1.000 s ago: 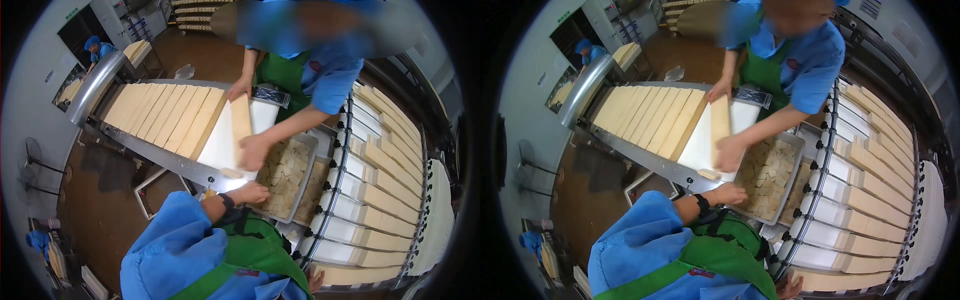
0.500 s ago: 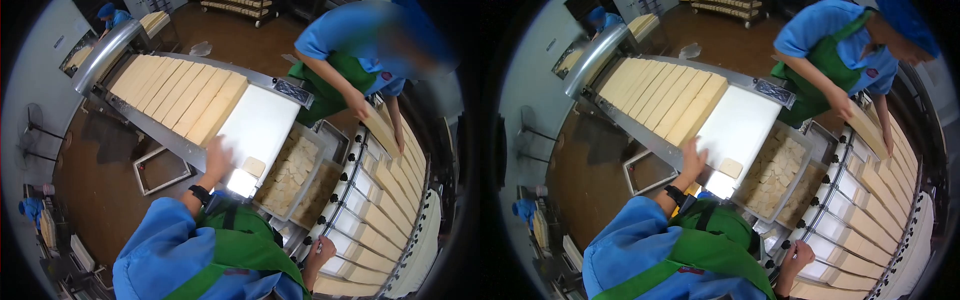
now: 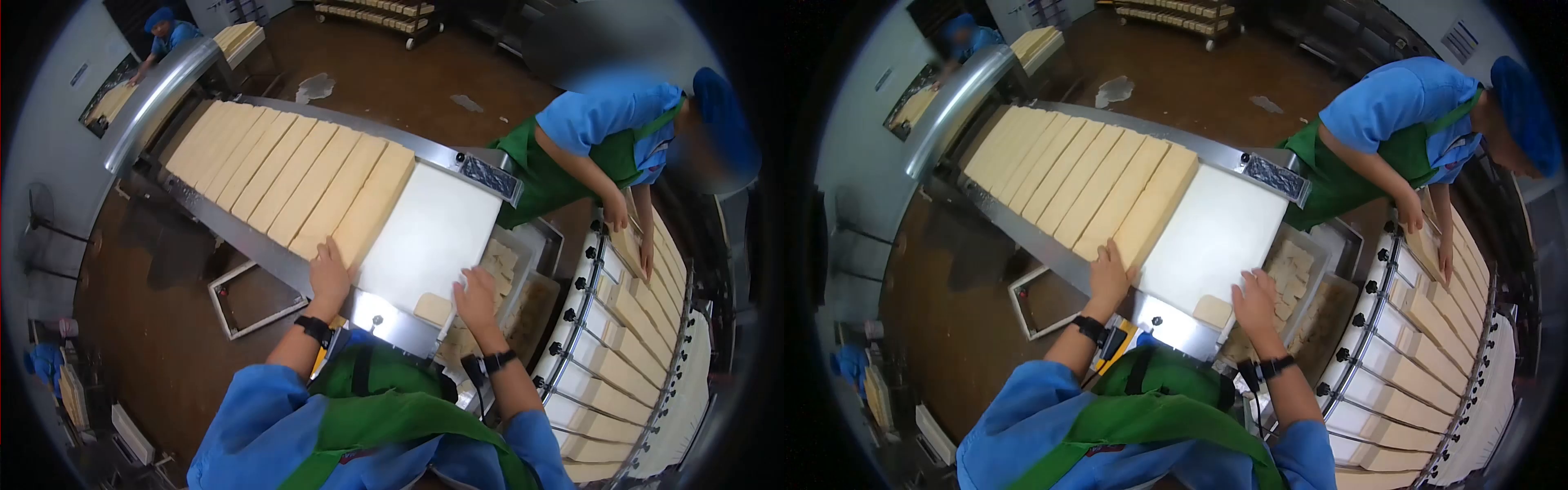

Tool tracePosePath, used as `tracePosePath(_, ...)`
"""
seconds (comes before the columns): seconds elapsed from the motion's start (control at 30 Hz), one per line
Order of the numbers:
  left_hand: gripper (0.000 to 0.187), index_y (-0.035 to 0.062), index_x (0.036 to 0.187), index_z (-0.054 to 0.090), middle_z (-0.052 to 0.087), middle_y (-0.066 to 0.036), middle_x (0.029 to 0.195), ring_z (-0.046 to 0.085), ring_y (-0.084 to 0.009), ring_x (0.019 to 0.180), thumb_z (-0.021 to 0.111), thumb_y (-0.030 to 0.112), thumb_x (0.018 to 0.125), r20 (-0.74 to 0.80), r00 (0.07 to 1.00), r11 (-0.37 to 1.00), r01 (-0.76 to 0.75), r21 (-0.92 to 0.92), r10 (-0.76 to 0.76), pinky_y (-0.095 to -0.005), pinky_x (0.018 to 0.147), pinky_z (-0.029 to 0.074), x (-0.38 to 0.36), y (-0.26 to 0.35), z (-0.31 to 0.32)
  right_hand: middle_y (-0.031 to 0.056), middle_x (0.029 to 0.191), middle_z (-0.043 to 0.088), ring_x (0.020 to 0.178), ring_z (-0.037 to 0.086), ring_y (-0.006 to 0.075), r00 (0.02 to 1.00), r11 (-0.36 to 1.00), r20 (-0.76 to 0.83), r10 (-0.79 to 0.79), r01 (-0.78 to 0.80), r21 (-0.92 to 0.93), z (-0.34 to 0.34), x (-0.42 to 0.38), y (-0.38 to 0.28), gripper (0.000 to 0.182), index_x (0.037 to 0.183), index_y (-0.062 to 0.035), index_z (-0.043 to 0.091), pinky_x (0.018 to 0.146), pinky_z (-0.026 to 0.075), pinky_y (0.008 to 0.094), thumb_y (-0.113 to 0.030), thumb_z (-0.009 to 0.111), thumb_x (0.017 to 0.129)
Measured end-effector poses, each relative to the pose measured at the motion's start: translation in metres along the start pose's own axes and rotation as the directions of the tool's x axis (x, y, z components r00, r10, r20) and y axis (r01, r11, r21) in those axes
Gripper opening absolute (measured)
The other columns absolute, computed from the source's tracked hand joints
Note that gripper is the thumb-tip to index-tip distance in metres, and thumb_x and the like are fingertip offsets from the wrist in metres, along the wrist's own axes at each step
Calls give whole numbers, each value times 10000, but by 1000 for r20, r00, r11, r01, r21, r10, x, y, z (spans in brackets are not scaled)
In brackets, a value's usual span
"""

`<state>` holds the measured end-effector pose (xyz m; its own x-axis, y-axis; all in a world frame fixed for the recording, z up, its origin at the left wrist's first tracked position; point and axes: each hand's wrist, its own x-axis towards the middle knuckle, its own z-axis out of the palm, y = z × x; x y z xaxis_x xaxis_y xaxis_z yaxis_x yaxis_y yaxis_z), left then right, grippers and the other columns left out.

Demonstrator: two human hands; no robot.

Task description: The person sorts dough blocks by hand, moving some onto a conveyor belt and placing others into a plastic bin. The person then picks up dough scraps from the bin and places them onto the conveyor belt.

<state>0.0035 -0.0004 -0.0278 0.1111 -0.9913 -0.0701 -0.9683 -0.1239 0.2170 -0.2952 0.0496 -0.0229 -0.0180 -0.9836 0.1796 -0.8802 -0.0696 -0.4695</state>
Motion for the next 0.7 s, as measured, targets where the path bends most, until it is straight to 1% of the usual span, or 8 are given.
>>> tracePosePath(0.1, 852, -65, 1363, 268, 435, -235, 1219, 555, -373, 911, 665, 408, 777, -23, 999, 996, -46, 80, 48, -387, 769, 490, 2, -4, 10, 207, 1284, 439, 1189, 375, 375, 996, 991, 78, 45, -34, -133, 45, 59, -18, 537, 1233, 6, 488, 1008, 298, 463, -285, 628, 805)
tracePosePath(0.17, 857, -77, 1352, 281, 449, -221, 1189, 558, -356, 901, 669, 417, 769, -13, 999, 994, -43, 104, 45, -378, 752, 495, 4, -1, 3, 202, 1355, 378, 1214, 355, 366, 989, 981, 84, 124, -110, -159, 70, 96, -36, 625, 1306, -6, 415, 1018, 283, 472, -363, 598, 827)
tracePosePath(0.3, 877, -61, 1330, 343, 472, -165, 1156, 575, -274, 829, 687, 471, 724, -22, 995, 977, -93, 194, 99, -297, 625, 525, 4, -4, 6, 200, 1442, 264, 1255, 326, 370, 976, 975, 116, 186, -169, -143, 99, 174, -73, 608, 1368, -93, 372, 1028, 280, 471, -409, 520, 870)
tracePosePath(0.43, 885, -69, 1330, 351, 491, -172, 1136, 562, -273, 851, 694, 467, 715, 24, 993, 980, -122, 156, 120, -308, 682, 515, 5, -6, 2, 193, 1489, 175, 1274, 325, 368, 958, 974, 197, 210, -188, -125, 102, 234, -109, 576, 1400, -191, 346, 1015, 321, 466, -426, 477, 890)
tracePosePath(0.5, 886, -85, 1317, 365, 494, -178, 1139, 560, -268, 821, 687, 481, 715, -42, 983, 968, -166, 186, 176, -318, 645, 517, 3, -10, 6, 184, 1488, 179, 1264, 352, 360, 971, 968, 113, 209, -190, -163, 117, 253, -117, 582, 1407, -219, 334, 997, 356, 463, -478, 441, 896)
tracePosePath(0.53, 884, -89, 1314, 367, 487, -179, 1142, 561, -265, 810, 673, 494, 723, 9, 986, 967, -164, 194, 165, -319, 622, 520, 4, -10, 3, 182, 1484, 188, 1262, 356, 359, 971, 968, 104, 215, -197, -158, 118, 259, -123, 589, 1407, -222, 334, 999, 356, 461, -493, 437, 895)
tracePosePath(0.63, 890, -101, 1323, 335, 463, -191, 1150, 559, -275, 829, 651, 497, 745, 103, 982, 972, -171, 160, 156, -327, 631, 522, 6, -7, -9, 175, 1464, 225, 1256, 366, 358, 940, 953, 187, 284, -256, -159, 100, 262, -145, 619, 1411, -220, 326, 1004, 359, 456, -522, 441, 883)
tracePosePath(0.7, 895, -115, 1325, 308, 455, -207, 1145, 551, -301, 860, 664, 463, 743, 82, 983, 976, -174, 131, 164, -343, 666, 513, 6, -8, -6, 168, 1450, 244, 1253, 371, 358, 912, 938, 228, 340, -311, -156, 94, 256, -148, 628, 1404, -211, 331, 998, 367, 454, -523, 454, 873)
